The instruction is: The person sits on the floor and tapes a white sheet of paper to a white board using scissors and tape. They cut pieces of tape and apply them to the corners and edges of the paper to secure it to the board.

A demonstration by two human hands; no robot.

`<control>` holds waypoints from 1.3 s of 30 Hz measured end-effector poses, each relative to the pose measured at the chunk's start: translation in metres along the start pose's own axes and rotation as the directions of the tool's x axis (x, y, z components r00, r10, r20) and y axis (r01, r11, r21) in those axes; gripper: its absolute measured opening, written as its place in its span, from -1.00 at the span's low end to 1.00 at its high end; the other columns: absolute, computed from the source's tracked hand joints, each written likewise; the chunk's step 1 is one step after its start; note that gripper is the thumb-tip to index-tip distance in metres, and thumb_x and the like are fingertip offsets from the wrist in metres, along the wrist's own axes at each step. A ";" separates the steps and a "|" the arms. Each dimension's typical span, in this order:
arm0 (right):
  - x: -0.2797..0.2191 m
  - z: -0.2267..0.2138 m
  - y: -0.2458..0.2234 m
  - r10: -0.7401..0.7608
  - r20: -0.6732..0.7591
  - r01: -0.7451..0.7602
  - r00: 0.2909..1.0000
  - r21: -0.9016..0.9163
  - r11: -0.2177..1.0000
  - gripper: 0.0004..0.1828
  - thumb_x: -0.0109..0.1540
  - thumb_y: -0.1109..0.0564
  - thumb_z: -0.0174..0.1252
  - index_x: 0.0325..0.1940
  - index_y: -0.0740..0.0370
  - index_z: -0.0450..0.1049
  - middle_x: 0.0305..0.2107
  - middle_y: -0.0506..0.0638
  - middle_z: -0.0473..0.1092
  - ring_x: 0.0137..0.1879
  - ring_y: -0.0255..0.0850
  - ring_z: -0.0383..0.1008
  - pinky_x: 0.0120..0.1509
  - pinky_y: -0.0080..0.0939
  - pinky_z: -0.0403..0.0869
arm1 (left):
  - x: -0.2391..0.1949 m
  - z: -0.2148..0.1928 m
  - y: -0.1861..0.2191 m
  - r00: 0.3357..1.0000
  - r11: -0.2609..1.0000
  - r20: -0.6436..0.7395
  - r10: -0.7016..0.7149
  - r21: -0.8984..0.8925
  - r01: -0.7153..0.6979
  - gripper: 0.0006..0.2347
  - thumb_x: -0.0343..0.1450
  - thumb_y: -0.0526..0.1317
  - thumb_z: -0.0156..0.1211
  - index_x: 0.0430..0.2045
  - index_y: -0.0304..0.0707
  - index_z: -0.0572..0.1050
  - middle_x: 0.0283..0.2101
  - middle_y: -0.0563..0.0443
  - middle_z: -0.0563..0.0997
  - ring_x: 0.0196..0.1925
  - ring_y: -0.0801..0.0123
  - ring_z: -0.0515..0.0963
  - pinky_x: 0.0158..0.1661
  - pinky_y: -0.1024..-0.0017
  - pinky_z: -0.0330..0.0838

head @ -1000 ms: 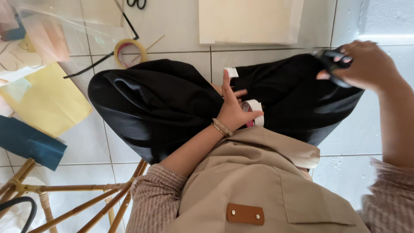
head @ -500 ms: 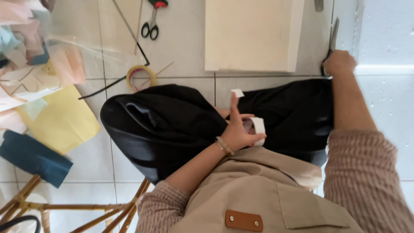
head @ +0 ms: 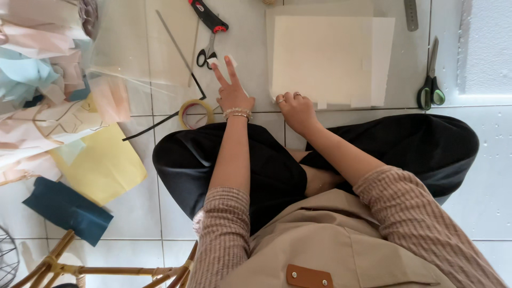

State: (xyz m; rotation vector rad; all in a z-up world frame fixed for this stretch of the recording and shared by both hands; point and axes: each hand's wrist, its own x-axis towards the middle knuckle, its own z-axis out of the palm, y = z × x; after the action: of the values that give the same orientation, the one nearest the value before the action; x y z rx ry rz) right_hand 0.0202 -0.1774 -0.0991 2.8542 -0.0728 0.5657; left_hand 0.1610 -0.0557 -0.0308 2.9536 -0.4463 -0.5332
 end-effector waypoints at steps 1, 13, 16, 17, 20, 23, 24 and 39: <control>-0.002 -0.001 0.002 0.055 0.015 -0.057 0.998 0.103 0.993 -0.62 -0.09 0.41 0.05 -0.26 0.09 0.42 -0.61 -0.14 0.20 -0.58 -0.26 0.23 -0.68 -0.32 0.17 | 0.004 0.006 0.000 0.997 0.999 0.082 -0.014 -0.035 0.017 0.15 0.14 0.09 0.52 0.24 0.18 -0.58 0.35 -0.10 -0.63 0.23 -0.02 0.31 0.09 -0.15 0.23; -0.006 -0.119 0.139 0.854 0.501 -0.314 -0.137 0.796 -0.518 -0.78 0.23 0.34 0.03 -0.13 0.07 0.28 -0.35 -0.04 0.51 -0.53 -0.40 0.29 -0.59 -0.47 0.20 | -0.006 0.014 0.034 0.806 0.534 -0.568 0.167 -0.635 -0.558 -0.30 0.43 0.20 -0.16 0.29 -0.18 -0.31 0.37 -0.40 -0.21 0.45 -0.20 -0.18 0.34 -0.08 -0.02; -0.036 -0.068 0.136 0.796 0.571 -0.137 -0.200 0.788 -0.600 -0.76 0.23 0.31 0.03 -0.10 0.05 0.22 -0.27 0.08 0.54 -0.44 -0.25 0.46 -0.50 -0.32 0.35 | -0.008 0.035 0.045 0.804 0.446 -0.565 0.186 -0.680 -0.581 -0.35 0.47 0.08 -0.08 0.30 -0.12 -0.30 0.38 -0.19 -0.22 0.48 -0.02 -0.22 0.39 0.03 -0.03; -0.040 -0.058 0.135 0.793 0.575 -0.135 -0.203 0.785 -0.604 -0.76 0.23 0.31 0.03 -0.10 0.05 0.22 -0.27 0.08 0.54 -0.44 -0.25 0.46 -0.50 -0.32 0.35 | -0.009 0.037 0.047 0.805 0.450 -0.563 0.189 -0.679 -0.580 -0.35 0.47 0.08 -0.08 0.30 -0.12 -0.30 0.38 -0.19 -0.22 0.48 -0.02 -0.22 0.39 0.03 -0.03; -0.054 -0.033 0.133 0.735 0.611 -0.036 -0.293 0.761 -0.647 -0.76 0.25 0.32 -0.06 -0.05 0.10 0.16 -0.22 0.12 0.46 -0.27 -0.10 0.50 -0.33 -0.15 0.51 | -0.007 0.047 0.054 0.893 0.362 -0.417 0.169 -0.816 -0.450 -0.27 0.39 0.17 -0.06 0.28 -0.01 -0.36 0.38 -0.26 -0.26 0.44 0.10 -0.11 0.25 0.16 0.21; -0.060 -0.021 0.132 0.725 0.586 0.003 -0.362 0.778 -0.628 -0.76 0.23 0.36 -0.06 -0.11 0.11 0.15 -0.16 0.21 0.47 -0.26 -0.05 0.52 -0.34 -0.09 0.57 | 0.005 0.064 0.053 0.891 0.378 -0.370 0.262 -0.810 -0.448 -0.18 0.35 -0.08 0.23 0.28 -0.11 -0.36 0.40 -0.12 -0.27 0.43 0.11 -0.09 0.18 0.23 0.33; -0.059 -0.021 0.131 0.723 0.593 -0.040 -0.354 0.763 -0.645 -0.75 0.23 0.35 -0.06 -0.08 0.11 0.14 -0.16 0.16 0.47 -0.23 -0.09 0.52 -0.33 -0.08 0.58 | 0.009 0.068 0.052 0.902 0.400 -0.336 0.271 -0.813 -0.423 -0.15 0.31 -0.19 0.29 0.28 -0.12 -0.36 0.40 -0.09 -0.27 0.42 0.14 -0.08 0.16 0.28 0.35; -0.054 -0.037 0.120 0.721 0.618 -0.344 -0.313 0.634 -0.692 -0.72 0.14 0.33 0.04 -0.16 0.13 0.15 -0.21 0.04 0.29 -0.33 -0.27 0.34 -0.35 -0.23 0.64 | 0.022 0.072 0.056 0.992 0.482 -0.076 0.100 -0.868 -0.116 -0.13 0.23 -0.49 0.24 0.27 0.12 -0.27 0.29 -0.25 0.12 -0.33 0.41 0.58 -0.13 0.39 0.49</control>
State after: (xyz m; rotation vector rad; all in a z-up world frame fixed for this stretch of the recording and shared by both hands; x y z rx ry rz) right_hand -0.0549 -0.2851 -0.0609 1.7446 -3.5094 1.9167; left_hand 0.1395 -0.1197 -0.0966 1.8987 -0.2329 -0.5079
